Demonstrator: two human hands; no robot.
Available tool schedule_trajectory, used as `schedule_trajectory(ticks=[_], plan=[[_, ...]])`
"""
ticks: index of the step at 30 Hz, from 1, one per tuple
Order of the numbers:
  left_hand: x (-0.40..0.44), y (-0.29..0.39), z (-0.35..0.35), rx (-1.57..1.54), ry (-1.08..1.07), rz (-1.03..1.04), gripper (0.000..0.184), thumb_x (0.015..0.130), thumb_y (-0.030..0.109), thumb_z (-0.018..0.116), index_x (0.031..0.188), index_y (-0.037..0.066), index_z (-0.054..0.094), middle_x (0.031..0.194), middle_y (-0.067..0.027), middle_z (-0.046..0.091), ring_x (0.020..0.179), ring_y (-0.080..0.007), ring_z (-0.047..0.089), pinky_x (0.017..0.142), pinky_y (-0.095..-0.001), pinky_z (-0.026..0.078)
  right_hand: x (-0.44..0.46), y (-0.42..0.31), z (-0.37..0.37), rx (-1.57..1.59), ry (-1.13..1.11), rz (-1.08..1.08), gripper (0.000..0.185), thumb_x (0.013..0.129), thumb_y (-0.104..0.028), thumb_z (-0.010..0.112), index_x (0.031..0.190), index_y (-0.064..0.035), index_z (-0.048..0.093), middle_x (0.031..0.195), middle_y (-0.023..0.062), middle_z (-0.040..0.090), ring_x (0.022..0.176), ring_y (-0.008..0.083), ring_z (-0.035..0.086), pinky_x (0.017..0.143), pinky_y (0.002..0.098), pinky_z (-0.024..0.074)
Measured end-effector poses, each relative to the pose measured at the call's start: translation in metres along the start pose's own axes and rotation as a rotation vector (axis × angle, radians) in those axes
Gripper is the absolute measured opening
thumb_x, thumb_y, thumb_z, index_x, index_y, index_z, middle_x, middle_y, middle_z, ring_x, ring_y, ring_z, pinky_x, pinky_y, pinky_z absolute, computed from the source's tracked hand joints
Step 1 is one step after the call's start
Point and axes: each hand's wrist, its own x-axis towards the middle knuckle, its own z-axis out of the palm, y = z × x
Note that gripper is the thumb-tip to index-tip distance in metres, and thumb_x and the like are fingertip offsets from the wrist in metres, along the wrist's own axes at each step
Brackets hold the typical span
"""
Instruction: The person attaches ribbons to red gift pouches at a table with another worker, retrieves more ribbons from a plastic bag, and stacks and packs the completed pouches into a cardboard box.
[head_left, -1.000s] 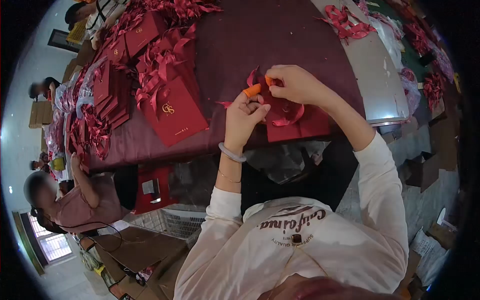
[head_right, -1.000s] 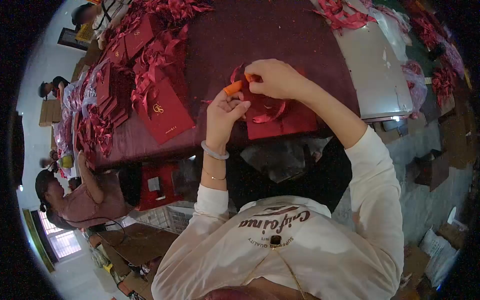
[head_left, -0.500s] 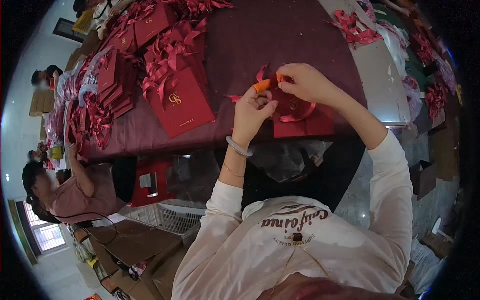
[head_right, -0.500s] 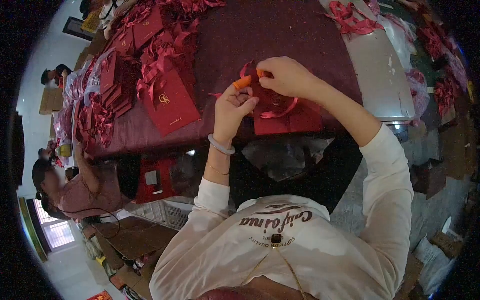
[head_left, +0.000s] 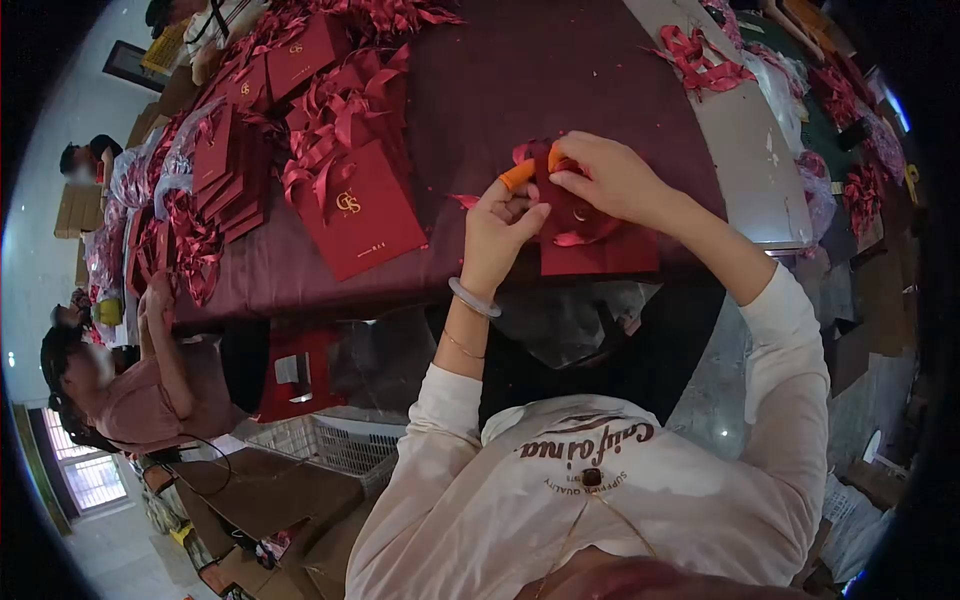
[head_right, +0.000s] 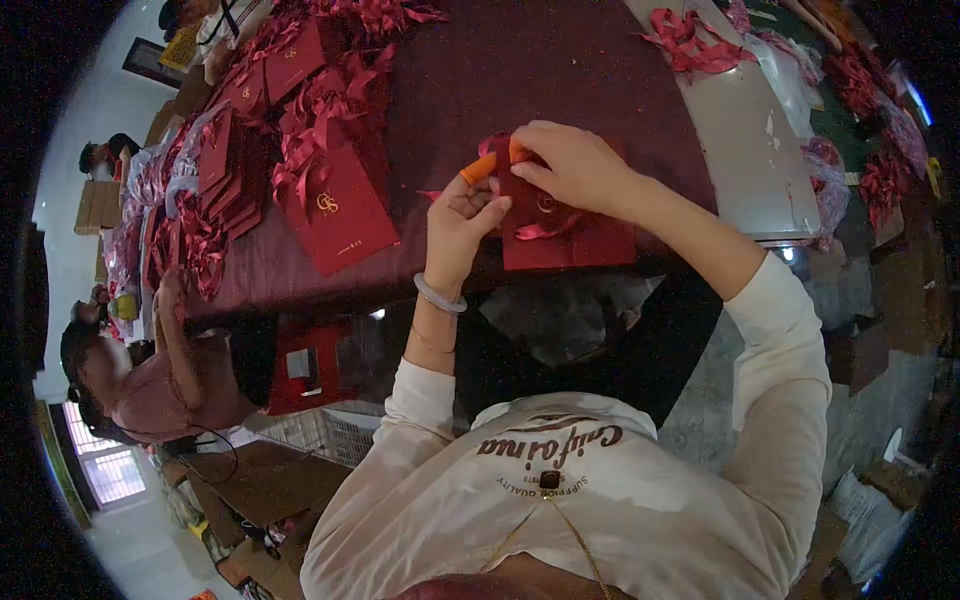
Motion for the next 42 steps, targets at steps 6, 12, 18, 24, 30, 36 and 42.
schedule_trajectory(ticks=[6, 12, 18, 24, 30, 36, 42], plan=[[0.003, 0.002, 0.001, 0.034, 0.026, -0.069, 0.042, 0.080, -0.002, 0.062, 0.121, 0.000, 0.051, 0.094, -0.0003, 0.056, 0.074, -0.0052, 0.054, 0.061, -0.0177, 0.046, -0.014, 0.009, 0.013, 0.180, 0.083, 0.164, 0.019, 0.080, -0.014, 0.062, 0.093, -0.0004, 0.057, 0.078, 0.0086, 0.050, 0.069, 0.0158, 0.048, 0.063, 0.0279, 0.0404], [0.012, 0.009, -0.006, -0.006, -0.071, -0.176, 0.033, 0.084, 0.005, 0.059, 0.117, 0.001, 0.055, 0.094, -0.0011, 0.059, 0.068, -0.0055, 0.052, 0.058, -0.0196, 0.042, -0.026, 0.019, 0.017, 0.454, 0.116, 0.218, 0.016, 0.082, -0.011, 0.056, 0.092, 0.0010, 0.058, 0.076, 0.0050, 0.051, 0.067, 0.0108, 0.048, 0.062, 0.0261, 0.0408], [0.028, 0.000, 0.010, 1.020, 0.217, 0.405, 0.019, 0.070, 0.001, 0.064, 0.088, -0.002, 0.059, 0.075, -0.0109, 0.055, 0.063, -0.0217, 0.056, 0.060, -0.0303, 0.046, -0.030, 0.027, 0.018, 0.802, 0.133, 0.273, 0.021, 0.086, -0.014, 0.049, 0.096, 0.0020, 0.059, 0.079, 0.0033, 0.056, 0.067, 0.0093, 0.050, 0.060, 0.0237, 0.0411], [0.031, 0.012, 0.001, 1.145, 0.053, 0.337, 0.012, 0.065, 0.003, 0.063, 0.076, -0.001, 0.060, 0.073, -0.0114, 0.056, 0.068, -0.0270, 0.058, 0.061, -0.0369, 0.046, -0.027, 0.031, 0.022, 1.008, 0.275, 0.326, 0.031, 0.092, -0.020, 0.040, 0.104, 0.0007, 0.058, 0.085, 0.0045, 0.058, 0.074, 0.0101, 0.053, 0.062, 0.0221, 0.0437], [0.037, 0.044, -0.013, 1.160, -0.270, -0.023, 0.016, 0.063, 0.011, 0.069, 0.074, 0.000, 0.064, 0.068, -0.0114, 0.058, 0.064, -0.0261, 0.058, 0.059, -0.0337, 0.047, -0.027, 0.026, 0.022, 0.989, 0.282, 0.347, 0.036, 0.095, -0.027, 0.038, 0.104, 0.0013, 0.058, 0.085, 0.0057, 0.058, 0.076, 0.0111, 0.055, 0.066, 0.0253, 0.0481], [0.004, 0.071, -0.053, 1.086, -0.108, -0.089, 0.017, 0.069, 0.015, 0.072, 0.077, 0.002, 0.065, 0.064, -0.0093, 0.055, 0.060, -0.0224, 0.055, 0.054, -0.0309, 0.044, -0.028, 0.026, 0.025, 0.924, 0.275, 0.318, 0.035, 0.096, -0.026, 0.039, 0.102, 0.0022, 0.059, 0.082, 0.0053, 0.057, 0.075, 0.0108, 0.054, 0.066, 0.0252, 0.0477], [-0.033, 0.038, -0.045, 1.428, 0.237, 0.342, 0.019, 0.072, 0.019, 0.070, 0.075, 0.003, 0.059, 0.076, -0.0072, 0.055, 0.067, -0.0262, 0.055, 0.056, -0.0378, 0.044, -0.027, 0.027, 0.026, 0.877, 0.246, 0.279, 0.034, 0.096, -0.025, 0.039, 0.103, 0.0016, 0.060, 0.082, 0.0051, 0.058, 0.073, 0.0105, 0.054, 0.066, 0.0248, 0.0469]])
